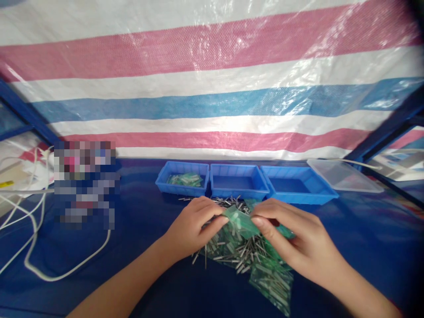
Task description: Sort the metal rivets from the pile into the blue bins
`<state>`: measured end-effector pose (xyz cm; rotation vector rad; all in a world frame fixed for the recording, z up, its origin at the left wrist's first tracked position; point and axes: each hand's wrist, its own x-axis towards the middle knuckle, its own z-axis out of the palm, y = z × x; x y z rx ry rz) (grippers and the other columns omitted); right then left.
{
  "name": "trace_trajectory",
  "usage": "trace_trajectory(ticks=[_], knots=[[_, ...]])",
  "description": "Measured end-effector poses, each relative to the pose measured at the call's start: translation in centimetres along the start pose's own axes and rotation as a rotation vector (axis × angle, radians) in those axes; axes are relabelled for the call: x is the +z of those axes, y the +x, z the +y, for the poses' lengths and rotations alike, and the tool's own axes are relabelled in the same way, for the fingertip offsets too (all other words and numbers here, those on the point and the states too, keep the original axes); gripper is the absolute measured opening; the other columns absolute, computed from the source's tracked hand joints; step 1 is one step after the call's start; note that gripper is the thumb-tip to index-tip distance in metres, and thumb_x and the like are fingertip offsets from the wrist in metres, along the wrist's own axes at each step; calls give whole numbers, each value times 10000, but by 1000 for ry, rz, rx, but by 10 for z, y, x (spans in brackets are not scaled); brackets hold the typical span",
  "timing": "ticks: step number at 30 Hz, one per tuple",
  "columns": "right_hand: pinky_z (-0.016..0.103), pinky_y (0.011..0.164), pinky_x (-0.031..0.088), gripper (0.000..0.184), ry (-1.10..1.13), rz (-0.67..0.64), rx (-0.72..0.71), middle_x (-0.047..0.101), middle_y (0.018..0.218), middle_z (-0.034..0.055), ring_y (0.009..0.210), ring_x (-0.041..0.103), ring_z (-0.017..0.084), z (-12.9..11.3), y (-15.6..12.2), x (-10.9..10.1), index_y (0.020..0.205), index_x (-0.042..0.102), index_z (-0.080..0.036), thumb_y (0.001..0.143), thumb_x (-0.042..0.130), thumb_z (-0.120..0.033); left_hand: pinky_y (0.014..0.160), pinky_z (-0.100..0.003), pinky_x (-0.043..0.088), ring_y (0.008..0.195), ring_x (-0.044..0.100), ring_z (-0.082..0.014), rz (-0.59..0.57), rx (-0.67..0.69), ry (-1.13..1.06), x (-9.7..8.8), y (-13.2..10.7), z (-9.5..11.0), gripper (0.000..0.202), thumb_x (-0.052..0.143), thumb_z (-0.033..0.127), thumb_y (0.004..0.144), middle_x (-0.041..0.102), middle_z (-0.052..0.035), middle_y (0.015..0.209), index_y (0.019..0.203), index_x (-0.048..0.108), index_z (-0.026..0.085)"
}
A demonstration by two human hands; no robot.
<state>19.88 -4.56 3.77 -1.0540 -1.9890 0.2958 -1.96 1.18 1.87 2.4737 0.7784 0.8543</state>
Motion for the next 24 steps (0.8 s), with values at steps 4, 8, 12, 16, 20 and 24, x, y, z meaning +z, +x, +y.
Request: trace_trajectory(ticks=[4, 8, 12, 16, 20, 24], knots=[[246, 613, 499, 112, 9, 16, 128, 682, 818, 35, 668, 629, 149, 5, -5, 10, 944, 612, -223, 903, 524, -278, 744, -253, 439, 755, 589, -156, 51, -106, -18, 1, -1, -1, 194, 471, 280, 933, 640, -37, 778, 831, 606, 185], [236, 578, 483, 175, 40, -29, 226, 665, 713, 16, 616, 605, 137, 9, -4, 12, 828, 627, -213, 907, 524, -331, 694, -225, 427, 693, 581, -134, 78, -174, -35, 1, -1, 0, 207, 472, 277, 927, 620, -15, 728, 803, 604, 178], [229, 552, 478, 273, 147, 1, 286, 627, 625, 6, 563, 589, 126, 10, -2, 14, 699, 607, -198, 909, 519, -347, 646, -211, 431, 627, 589, -122, 99, -245, -135, 4, -2, 2, 216, 483, 295, 922, 629, 0, 664, 839, 640, 171], [201, 435, 465, 218, 256, 66, 351, 613, 578, -12, 442, 552, 101, 13, -3, 19, 868, 692, -195, 881, 565, -371, 635, -215, 463, 613, 613, -127, 164, -329, -292, 6, -3, 1, 264, 480, 331, 926, 664, -7, 673, 1011, 672, 170], [210, 470, 517, 242, 347, 119, 358, 661, 616, -3, 471, 597, 110, 16, -5, 21, 1023, 703, -204, 863, 598, -353, 639, -219, 497, 649, 637, -135, 191, -357, -472, 3, -2, 0, 329, 469, 373, 927, 707, -47, 791, 1038, 685, 150], [281, 687, 583, 289, 299, 83, 330, 736, 836, 38, 719, 693, 171, 16, -6, 21, 1102, 680, -229, 847, 619, -351, 666, -225, 508, 681, 650, -145, 208, -363, -505, 3, -2, -2, 289, 518, 376, 899, 706, -45, 793, 933, 695, 151]])
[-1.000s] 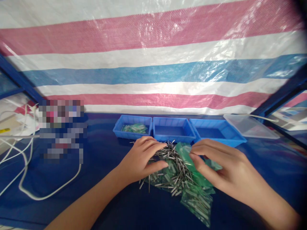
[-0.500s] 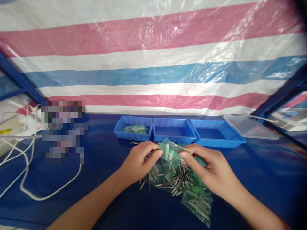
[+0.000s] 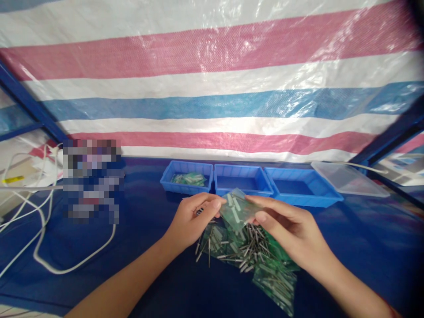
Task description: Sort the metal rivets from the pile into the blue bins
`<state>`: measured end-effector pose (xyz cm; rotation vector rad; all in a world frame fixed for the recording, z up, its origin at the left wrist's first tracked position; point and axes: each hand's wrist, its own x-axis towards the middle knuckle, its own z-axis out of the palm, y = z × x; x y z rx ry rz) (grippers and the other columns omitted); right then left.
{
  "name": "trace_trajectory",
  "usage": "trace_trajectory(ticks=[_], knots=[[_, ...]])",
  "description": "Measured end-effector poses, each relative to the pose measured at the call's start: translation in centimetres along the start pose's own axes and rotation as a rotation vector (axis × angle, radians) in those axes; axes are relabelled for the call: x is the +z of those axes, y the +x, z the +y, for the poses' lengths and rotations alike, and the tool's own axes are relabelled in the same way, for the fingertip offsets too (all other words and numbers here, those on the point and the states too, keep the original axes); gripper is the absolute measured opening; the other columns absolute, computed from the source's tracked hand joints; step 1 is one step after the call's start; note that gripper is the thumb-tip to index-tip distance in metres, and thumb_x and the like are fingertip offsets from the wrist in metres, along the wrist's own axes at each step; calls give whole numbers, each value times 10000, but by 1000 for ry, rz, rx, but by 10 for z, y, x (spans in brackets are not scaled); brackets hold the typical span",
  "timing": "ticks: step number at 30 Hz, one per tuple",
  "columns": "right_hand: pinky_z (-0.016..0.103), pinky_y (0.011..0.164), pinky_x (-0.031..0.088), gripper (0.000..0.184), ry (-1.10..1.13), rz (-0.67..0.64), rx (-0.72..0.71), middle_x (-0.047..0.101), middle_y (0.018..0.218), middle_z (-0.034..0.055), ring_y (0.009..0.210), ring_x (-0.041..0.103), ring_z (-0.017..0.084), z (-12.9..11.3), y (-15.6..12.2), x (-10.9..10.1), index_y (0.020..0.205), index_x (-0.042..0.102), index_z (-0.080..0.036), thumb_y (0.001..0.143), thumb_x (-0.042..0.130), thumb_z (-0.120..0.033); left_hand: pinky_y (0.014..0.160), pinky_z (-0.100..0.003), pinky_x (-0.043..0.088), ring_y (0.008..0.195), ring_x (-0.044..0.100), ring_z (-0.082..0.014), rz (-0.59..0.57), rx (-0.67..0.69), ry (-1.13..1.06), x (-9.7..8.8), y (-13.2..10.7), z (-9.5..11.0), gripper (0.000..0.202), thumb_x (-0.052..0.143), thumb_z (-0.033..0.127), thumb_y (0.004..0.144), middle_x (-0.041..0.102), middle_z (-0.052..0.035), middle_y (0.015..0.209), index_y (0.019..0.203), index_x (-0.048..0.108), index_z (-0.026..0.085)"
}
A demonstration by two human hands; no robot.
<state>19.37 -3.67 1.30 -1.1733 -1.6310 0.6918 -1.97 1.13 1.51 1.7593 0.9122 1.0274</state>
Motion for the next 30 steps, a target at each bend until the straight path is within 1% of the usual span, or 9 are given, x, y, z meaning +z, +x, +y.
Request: trace_trajectory(ticks=[3, 8, 11, 13, 15, 19, 22, 26, 30], knots=[[319, 853, 552, 237, -79, 18, -11, 723, 1033, 42, 918, 684, 196, 3, 0, 3, 1051, 692, -243, 853, 609, -344, 685, -232, 505, 708, 648, -151, 9, 25, 85, 2, -1, -4, 189, 598, 327, 851, 697, -33, 791, 886, 680, 160], [345, 876, 535, 312, -142, -9, -42, 695, 1089, 64, 954, 671, 198, 7, 3, 1, 1179, 582, -230, 885, 558, -333, 781, -234, 491, 790, 654, -147, 36, 122, 296, -1, 4, -8, 106, 607, 263, 846, 714, -17, 860, 877, 678, 191], [331, 830, 535, 354, -300, 29, -93, 682, 1087, 69, 915, 671, 193, 5, 7, -12, 1226, 523, -230, 890, 541, -338, 878, -263, 470, 923, 652, -174, 236, 138, 460, -21, 15, -13, 146, 581, 291, 864, 719, -20, 946, 926, 684, 207], [338, 799, 525, 241, -482, 15, -157, 695, 1029, 65, 884, 672, 205, 5, 11, -23, 1096, 597, -225, 897, 513, -332, 893, -283, 468, 937, 651, -186, 412, 107, 573, -40, 23, -20, 206, 560, 340, 877, 719, -25, 976, 981, 677, 206], [370, 796, 501, 177, -656, -62, -220, 709, 946, 53, 852, 674, 223, 6, 14, -35, 952, 639, -227, 900, 488, -304, 913, -321, 460, 975, 640, -206, 461, 77, 718, -59, 31, -28, 254, 514, 358, 900, 713, -38, 1027, 1033, 668, 206], [417, 798, 455, 169, -832, -191, -213, 711, 861, 43, 794, 665, 242, 13, 20, -56, 857, 636, -233, 888, 470, -246, 1004, -464, 360, 1183, 503, -281, 302, 12, 1071, -81, 37, -41, 297, 449, 372, 933, 698, -53, 1087, 1055, 674, 223], [387, 716, 458, 173, -843, -237, -155, 701, 814, 53, 718, 649, 229, 18, 21, -69, 823, 638, -234, 875, 474, -241, 991, -473, 358, 1203, 448, -302, 299, 11, 1201, -82, 35, -44, 340, 429, 424, 935, 657, -77, 1136, 1015, 694, 226], [342, 660, 477, 176, -761, -376, -36, 684, 790, 49, 717, 638, 210, 21, 16, -79, 837, 662, -232, 871, 506, -308, 1054, -465, 295, 1250, 410, -273, 235, 123, 1226, -74, 32, -42, 350, 393, 421, 951, 588, -61, 1248, 1077, 672, 251], [388, 782, 493, 378, -748, -417, -28, 687, 977, 70, 893, 644, 256, 29, 9, -73, 1038, 660, -233, 790, 611, -514, 1077, -597, 175, 1287, 386, -286, 121, 86, 1184, -66, 29, -41, 312, 396, 426, 954, 630, -12, 1210, 1085, 652, 303]])
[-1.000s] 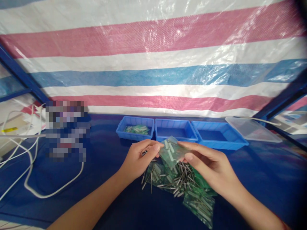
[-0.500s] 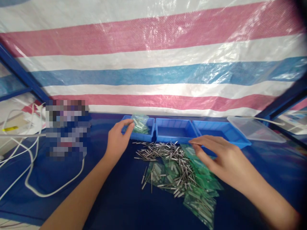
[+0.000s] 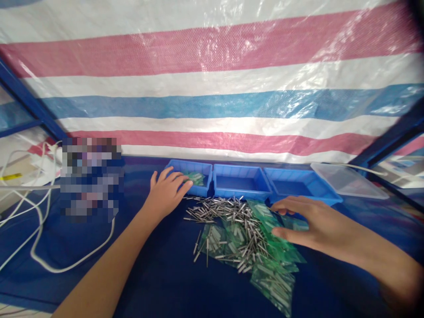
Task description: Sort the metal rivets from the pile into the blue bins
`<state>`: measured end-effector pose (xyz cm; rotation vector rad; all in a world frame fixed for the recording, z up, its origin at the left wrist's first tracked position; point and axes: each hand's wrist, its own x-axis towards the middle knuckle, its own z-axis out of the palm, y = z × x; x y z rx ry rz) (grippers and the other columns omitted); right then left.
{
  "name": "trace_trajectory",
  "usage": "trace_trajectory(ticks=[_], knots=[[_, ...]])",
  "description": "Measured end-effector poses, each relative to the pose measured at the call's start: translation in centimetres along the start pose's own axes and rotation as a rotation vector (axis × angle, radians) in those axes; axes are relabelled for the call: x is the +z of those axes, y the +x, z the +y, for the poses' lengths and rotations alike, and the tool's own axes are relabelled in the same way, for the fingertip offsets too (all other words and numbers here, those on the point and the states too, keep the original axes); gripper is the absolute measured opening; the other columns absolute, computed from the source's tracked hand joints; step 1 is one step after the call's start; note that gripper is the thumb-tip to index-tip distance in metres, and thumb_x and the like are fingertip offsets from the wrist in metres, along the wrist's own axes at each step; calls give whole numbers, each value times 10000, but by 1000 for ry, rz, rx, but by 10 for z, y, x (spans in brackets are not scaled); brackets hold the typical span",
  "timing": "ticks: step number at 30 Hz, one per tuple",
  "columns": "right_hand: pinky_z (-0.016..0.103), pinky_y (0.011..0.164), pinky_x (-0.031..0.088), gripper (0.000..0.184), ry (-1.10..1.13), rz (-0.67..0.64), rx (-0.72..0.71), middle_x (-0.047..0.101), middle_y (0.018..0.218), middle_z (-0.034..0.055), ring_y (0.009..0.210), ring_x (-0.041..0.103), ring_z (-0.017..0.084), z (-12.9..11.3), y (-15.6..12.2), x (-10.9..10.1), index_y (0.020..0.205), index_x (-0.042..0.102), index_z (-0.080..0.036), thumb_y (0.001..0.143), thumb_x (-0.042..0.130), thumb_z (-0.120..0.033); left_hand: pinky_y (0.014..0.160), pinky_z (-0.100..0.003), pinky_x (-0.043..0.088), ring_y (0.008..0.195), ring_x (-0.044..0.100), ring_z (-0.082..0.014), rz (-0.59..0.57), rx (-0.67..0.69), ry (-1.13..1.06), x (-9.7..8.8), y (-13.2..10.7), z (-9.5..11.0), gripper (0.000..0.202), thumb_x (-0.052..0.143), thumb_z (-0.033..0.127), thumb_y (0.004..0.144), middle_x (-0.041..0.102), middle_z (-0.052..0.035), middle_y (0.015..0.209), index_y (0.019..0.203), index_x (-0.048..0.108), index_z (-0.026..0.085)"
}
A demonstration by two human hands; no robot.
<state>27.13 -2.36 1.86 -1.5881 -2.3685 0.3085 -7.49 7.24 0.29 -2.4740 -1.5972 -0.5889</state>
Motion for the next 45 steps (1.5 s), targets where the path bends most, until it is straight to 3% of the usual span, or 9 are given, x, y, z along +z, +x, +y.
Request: trace_trajectory(ticks=[3, 5, 10, 14, 20, 27, 32, 38, 45], knots=[[412, 807, 485, 508, -59, 24, -26, 670, 1049, 85, 952, 635, 279, -5, 4, 13, 1114, 626, -227, 743, 641, -574, 1047, -656, 176, 1330, 313, -333, 20, -20, 1, -2, -1, 3, 316, 420, 436, 943, 583, -29, 1284, 1097, 655, 292], [398, 781, 485, 455, -89, 20, -35, 672, 1004, 87, 903, 643, 262, -11, 7, 19, 1106, 613, -204, 797, 604, -537, 1051, -651, 186, 1340, 283, -351, 81, -5, -7, -4, -1, 7, 322, 442, 424, 935, 550, -49, 1320, 1124, 652, 270], [374, 738, 460, 220, -184, 77, -49, 663, 844, 58, 765, 639, 218, -28, 12, 20, 933, 634, -199, 929, 453, -325, 1089, -487, 292, 1289, 362, -279, 200, 199, -202, -11, -8, 35, 281, 483, 323, 928, 617, -61, 1194, 1125, 651, 215], [363, 739, 453, 249, -174, 200, -99, 658, 828, 55, 746, 629, 205, -36, 12, 14, 889, 630, -203, 953, 400, -274, 1061, -442, 359, 1235, 424, -261, 140, 388, -366, -12, -20, 66, 316, 542, 321, 900, 631, -60, 1169, 1189, 612, 212], [331, 779, 491, 182, 160, 351, -242, 659, 967, 82, 878, 629, 201, -57, 10, 10, 1018, 632, -209, 929, 474, -232, 1025, -378, 388, 1153, 511, -228, 35, 464, -546, -10, -30, 86, 421, 567, 363, 889, 641, -79, 1178, 1270, 529, 187], [285, 635, 552, 193, 599, 422, -94, 693, 920, 59, 738, 660, 171, -70, 13, 27, 1015, 706, -256, 886, 564, -268, 799, -278, 437, 846, 617, -177, -61, 330, -717, -11, -31, 89, 159, 604, 323, 871, 699, -40, 861, 924, 649, 180], [249, 497, 522, 252, 861, 342, 108, 659, 647, 4, 504, 590, 122, -68, 15, 29, 1033, 702, -231, 862, 592, -379, 681, -241, 413, 712, 597, -148, -122, 187, -743, -13, -31, 89, 227, 497, 292, 922, 666, -17, 732, 771, 629, 185], [235, 550, 513, 266, 873, 349, 199, 619, 596, 3, 559, 591, 131, -71, 16, 27, 734, 663, -198, 845, 596, -431, 619, -215, 396, 652, 590, -131, -169, 9, -839, -14, -31, 90, 239, 543, 307, 885, 653, 9, 672, 690, 606, 184], [205, 378, 390, 287, 947, 267, 232, 566, 578, -21, 382, 445, 71, -78, 15, 26, 791, 620, -191, 875, 545, -455, 554, -211, 381, 507, 521, -105, -201, -121, -953, -13, -33, 89, 261, 471, 349, 929, 625, 47, 558, 740, 561, 193]])
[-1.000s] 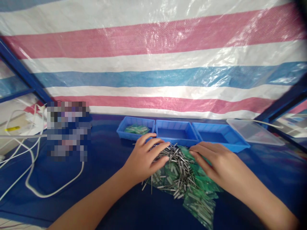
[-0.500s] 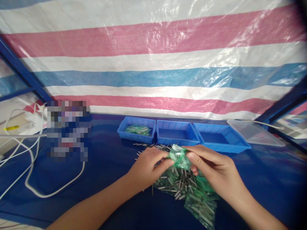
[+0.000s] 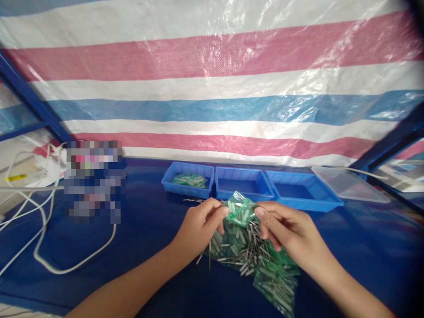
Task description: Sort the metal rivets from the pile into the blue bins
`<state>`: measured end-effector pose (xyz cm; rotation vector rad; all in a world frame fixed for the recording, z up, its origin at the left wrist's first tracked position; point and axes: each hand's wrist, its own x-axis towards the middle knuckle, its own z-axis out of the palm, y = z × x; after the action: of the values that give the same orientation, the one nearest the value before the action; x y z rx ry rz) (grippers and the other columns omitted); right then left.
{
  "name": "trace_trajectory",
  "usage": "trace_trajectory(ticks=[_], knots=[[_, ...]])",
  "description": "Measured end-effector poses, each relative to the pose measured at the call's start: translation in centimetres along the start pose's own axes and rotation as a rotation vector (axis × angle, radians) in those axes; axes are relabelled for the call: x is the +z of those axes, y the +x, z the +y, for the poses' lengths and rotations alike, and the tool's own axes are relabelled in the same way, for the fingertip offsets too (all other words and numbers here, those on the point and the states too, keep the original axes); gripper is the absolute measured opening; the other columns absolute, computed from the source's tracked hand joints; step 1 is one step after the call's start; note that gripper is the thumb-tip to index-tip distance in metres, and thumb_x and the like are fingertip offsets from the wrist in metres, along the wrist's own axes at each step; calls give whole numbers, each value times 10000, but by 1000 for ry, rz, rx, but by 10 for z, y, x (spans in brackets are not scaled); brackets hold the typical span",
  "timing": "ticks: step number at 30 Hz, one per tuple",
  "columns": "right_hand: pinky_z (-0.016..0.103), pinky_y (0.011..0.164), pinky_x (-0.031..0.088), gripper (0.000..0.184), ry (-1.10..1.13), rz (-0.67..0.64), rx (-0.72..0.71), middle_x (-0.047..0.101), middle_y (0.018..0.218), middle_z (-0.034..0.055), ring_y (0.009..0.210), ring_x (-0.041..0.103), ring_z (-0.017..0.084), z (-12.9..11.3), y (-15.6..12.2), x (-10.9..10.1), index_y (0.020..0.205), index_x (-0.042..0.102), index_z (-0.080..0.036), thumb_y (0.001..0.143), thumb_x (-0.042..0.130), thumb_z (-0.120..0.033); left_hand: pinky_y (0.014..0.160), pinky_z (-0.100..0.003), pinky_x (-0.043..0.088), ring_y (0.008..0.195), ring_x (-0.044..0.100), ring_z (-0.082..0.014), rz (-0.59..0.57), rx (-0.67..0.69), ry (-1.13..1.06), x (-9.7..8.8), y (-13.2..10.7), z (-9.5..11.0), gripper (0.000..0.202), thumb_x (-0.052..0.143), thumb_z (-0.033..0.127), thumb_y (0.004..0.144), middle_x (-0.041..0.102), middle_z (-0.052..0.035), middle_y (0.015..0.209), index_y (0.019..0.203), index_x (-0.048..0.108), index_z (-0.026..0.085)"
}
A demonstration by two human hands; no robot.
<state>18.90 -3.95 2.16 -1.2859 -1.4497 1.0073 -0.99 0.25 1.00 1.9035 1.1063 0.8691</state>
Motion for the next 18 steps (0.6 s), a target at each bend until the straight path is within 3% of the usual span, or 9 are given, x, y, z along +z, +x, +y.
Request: trace_trajectory(ticks=[5, 8, 13, 18], knots=[[270, 508, 537, 346, 74, -40, -27, 694, 719, 58, 520, 624, 144, 2, 4, -4, 942, 656, -172, 895, 499, -477, 712, -244, 476, 738, 643, -153, 64, 54, -126, -1, 0, -2, 337, 367, 372, 968, 703, -21, 776, 919, 645, 187], [286, 555, 564, 320, 32, -34, -54, 697, 678, 41, 536, 640, 153, 7, 6, -8, 996, 665, -183, 890, 523, -449, 721, -247, 485, 787, 653, -165, 104, 64, -91, -1, -1, -1, 320, 398, 362, 956, 711, -30, 847, 985, 669, 194], [266, 563, 565, 195, -26, -10, -136, 699, 846, 49, 588, 646, 135, 13, 5, -4, 939, 666, -204, 849, 610, -368, 726, -229, 483, 750, 638, -147, 133, 124, -5, 1, 0, -1, 118, 592, 269, 845, 707, -12, 836, 894, 671, 195], [292, 638, 558, 259, -49, -31, -214, 678, 919, 61, 669, 647, 143, 15, 1, 1, 1141, 551, -226, 904, 536, -328, 779, -242, 488, 787, 641, -147, 180, 147, 78, -8, 7, -6, 111, 571, 252, 856, 712, -14, 867, 880, 667, 200]])
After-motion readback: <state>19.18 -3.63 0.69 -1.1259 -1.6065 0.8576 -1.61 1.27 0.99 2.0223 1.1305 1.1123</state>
